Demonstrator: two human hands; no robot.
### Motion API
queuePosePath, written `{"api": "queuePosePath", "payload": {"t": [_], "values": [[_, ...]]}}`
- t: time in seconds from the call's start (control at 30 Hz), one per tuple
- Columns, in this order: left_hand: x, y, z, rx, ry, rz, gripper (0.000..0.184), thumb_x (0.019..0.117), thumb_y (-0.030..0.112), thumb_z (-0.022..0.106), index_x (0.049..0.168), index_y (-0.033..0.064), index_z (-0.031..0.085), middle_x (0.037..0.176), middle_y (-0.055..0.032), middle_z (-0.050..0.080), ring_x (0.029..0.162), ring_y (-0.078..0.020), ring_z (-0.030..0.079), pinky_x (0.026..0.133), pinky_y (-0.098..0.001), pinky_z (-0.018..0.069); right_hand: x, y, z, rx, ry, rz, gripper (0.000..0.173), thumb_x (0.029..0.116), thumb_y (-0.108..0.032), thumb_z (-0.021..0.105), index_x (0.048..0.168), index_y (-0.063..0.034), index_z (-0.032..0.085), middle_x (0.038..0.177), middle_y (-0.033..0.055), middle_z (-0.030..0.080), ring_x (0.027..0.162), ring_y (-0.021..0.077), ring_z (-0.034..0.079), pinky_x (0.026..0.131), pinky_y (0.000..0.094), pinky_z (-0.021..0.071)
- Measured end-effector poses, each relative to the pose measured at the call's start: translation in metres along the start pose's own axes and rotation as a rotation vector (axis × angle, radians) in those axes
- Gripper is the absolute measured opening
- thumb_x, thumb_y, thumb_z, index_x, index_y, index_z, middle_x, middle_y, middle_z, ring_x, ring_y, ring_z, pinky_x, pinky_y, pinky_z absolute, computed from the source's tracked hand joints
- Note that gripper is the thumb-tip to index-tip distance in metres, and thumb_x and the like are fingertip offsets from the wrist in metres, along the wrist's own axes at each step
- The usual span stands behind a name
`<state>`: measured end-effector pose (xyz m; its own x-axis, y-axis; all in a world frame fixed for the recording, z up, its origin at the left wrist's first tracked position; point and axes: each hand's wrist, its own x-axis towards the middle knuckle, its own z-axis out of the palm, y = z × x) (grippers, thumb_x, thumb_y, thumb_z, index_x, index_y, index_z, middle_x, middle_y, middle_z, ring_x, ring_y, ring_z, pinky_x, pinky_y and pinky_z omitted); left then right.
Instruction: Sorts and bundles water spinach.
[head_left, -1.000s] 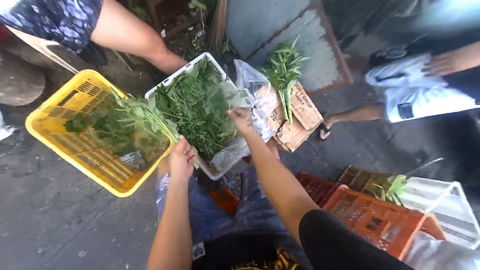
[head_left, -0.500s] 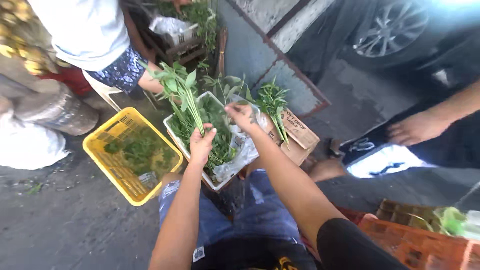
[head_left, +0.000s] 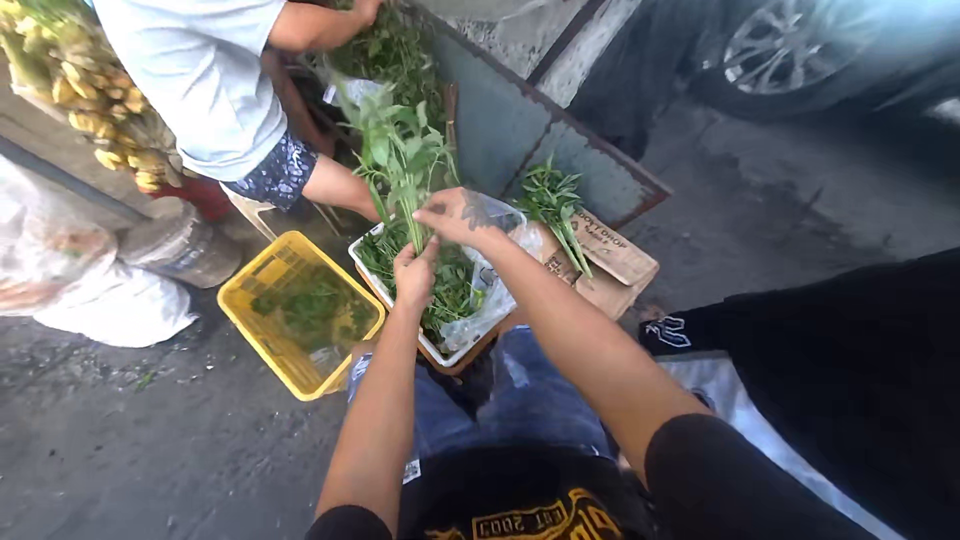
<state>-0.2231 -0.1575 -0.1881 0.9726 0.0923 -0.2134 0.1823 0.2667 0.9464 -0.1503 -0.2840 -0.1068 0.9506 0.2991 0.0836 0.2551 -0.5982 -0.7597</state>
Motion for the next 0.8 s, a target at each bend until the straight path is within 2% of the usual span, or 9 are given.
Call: {"api": "queuePosePath", "payload": {"t": [0.1, 0.2, 0.27, 0.33, 0.5, 0.63, 0.67, 0.73, 0.8], "values": [[-0.008, 0.005, -0.012, -0.136, -0.042, -0.074, 0.022, 0.1045, 0.036, 0.059, 0.111, 0.0177, 0.069, 0.063, 0.0047, 0.044, 0.042, -0.0038, 0.027, 0.037, -0.0185, 0.025, -0.02, 0.013, 0.004, 0.141, 0.034, -0.01, 0.038, 0.1024, -0.045, 0.06, 0.113, -0.0104, 0.072, 0.104, 0.0085, 0.072, 0.095, 0.0205, 0.07, 0.091, 0.0477, 0.0577], [-0.009, 0.015, -0.018, -0.227, -0.032, -0.086, 0.022, 0.1053, 0.033, 0.058, 0.117, 0.0166, 0.068, 0.068, 0.002, 0.051, 0.042, -0.0038, 0.031, 0.037, -0.0176, 0.0273, -0.052, 0.035, 0.022, 0.224, -0.025, 0.017, 0.04, 0.0982, -0.04, 0.068, 0.118, -0.0053, 0.068, 0.103, 0.0112, 0.072, 0.093, 0.0223, 0.07, 0.088, 0.0476, 0.0588], [-0.014, 0.013, -0.019, -0.261, -0.013, -0.098, 0.021, 0.1049, 0.029, 0.059, 0.117, 0.0141, 0.068, 0.066, 0.0013, 0.05, 0.041, -0.0041, 0.032, 0.036, -0.0176, 0.0282, -0.075, 0.043, 0.042, 0.246, -0.03, 0.02, 0.037, 0.0951, -0.034, 0.074, 0.119, -0.006, 0.067, 0.099, 0.0099, 0.073, 0.086, 0.0205, 0.072, 0.081, 0.0443, 0.0621], [-0.017, 0.011, -0.018, -0.247, 0.002, -0.116, 0.02, 0.1048, 0.027, 0.059, 0.116, 0.0132, 0.069, 0.068, 0.0003, 0.052, 0.043, -0.0047, 0.033, 0.038, -0.0183, 0.0296, -0.09, 0.043, 0.059, 0.284, 0.067, 0.032, 0.026, 0.0957, -0.027, 0.074, 0.113, -0.0079, 0.071, 0.094, 0.0071, 0.074, 0.079, 0.0176, 0.071, 0.076, 0.0414, 0.0621], [-0.019, 0.012, -0.024, -0.207, 0.034, -0.118, 0.024, 0.1089, 0.032, 0.05, 0.115, 0.013, 0.065, 0.078, -0.0014, 0.056, 0.044, -0.0061, 0.034, 0.039, -0.0187, 0.0311, -0.107, 0.039, 0.07, 0.261, 0.213, 0.138, 0.015, 0.0984, -0.026, 0.07, 0.102, -0.0124, 0.075, 0.09, 0.003, 0.075, 0.08, 0.0145, 0.071, 0.079, 0.0416, 0.0609], [-0.017, 0.013, -0.027, -0.187, 0.017, -0.106, 0.022, 0.1078, 0.028, 0.053, 0.112, 0.0117, 0.067, 0.071, -0.0021, 0.056, 0.043, -0.0054, 0.035, 0.038, -0.0188, 0.0303, -0.104, 0.027, 0.076, 0.231, 0.176, 0.132, 0.033, 0.0952, -0.031, 0.073, 0.12, -0.0097, 0.068, 0.099, 0.0061, 0.073, 0.085, 0.0185, 0.071, 0.08, 0.044, 0.0611], [-0.018, 0.012, -0.026, -0.188, 0.008, -0.109, 0.022, 0.1074, 0.028, 0.054, 0.112, 0.0111, 0.068, 0.07, -0.0029, 0.057, 0.043, -0.0053, 0.037, 0.038, -0.0188, 0.0314, -0.101, 0.023, 0.079, 0.234, 0.211, 0.105, 0.033, 0.0941, -0.03, 0.074, 0.119, -0.0083, 0.07, 0.101, 0.0071, 0.072, 0.087, 0.0188, 0.07, 0.082, 0.0432, 0.0603], [-0.018, 0.012, -0.024, -0.21, -0.006, -0.103, 0.022, 0.1077, 0.028, 0.053, 0.111, 0.0115, 0.068, 0.069, -0.0015, 0.056, 0.044, -0.005, 0.036, 0.039, -0.0186, 0.0307, -0.095, 0.019, 0.084, 0.309, 0.351, 0.06, 0.02, 0.0934, -0.021, 0.075, 0.106, -0.0061, 0.077, 0.099, 0.0084, 0.073, 0.087, 0.0183, 0.07, 0.083, 0.0416, 0.06], [-0.017, 0.016, -0.025, -0.274, 0.011, -0.073, 0.022, 0.1086, 0.028, 0.051, 0.11, 0.0125, 0.066, 0.071, -0.0002, 0.055, 0.043, -0.0045, 0.036, 0.038, -0.0178, 0.0317, -0.09, 0.026, 0.085, 0.434, 0.456, 0.142, 0.016, 0.0956, -0.022, 0.072, 0.096, -0.0062, 0.076, 0.092, 0.0068, 0.073, 0.084, 0.0172, 0.07, 0.08, 0.0421, 0.059]]}}
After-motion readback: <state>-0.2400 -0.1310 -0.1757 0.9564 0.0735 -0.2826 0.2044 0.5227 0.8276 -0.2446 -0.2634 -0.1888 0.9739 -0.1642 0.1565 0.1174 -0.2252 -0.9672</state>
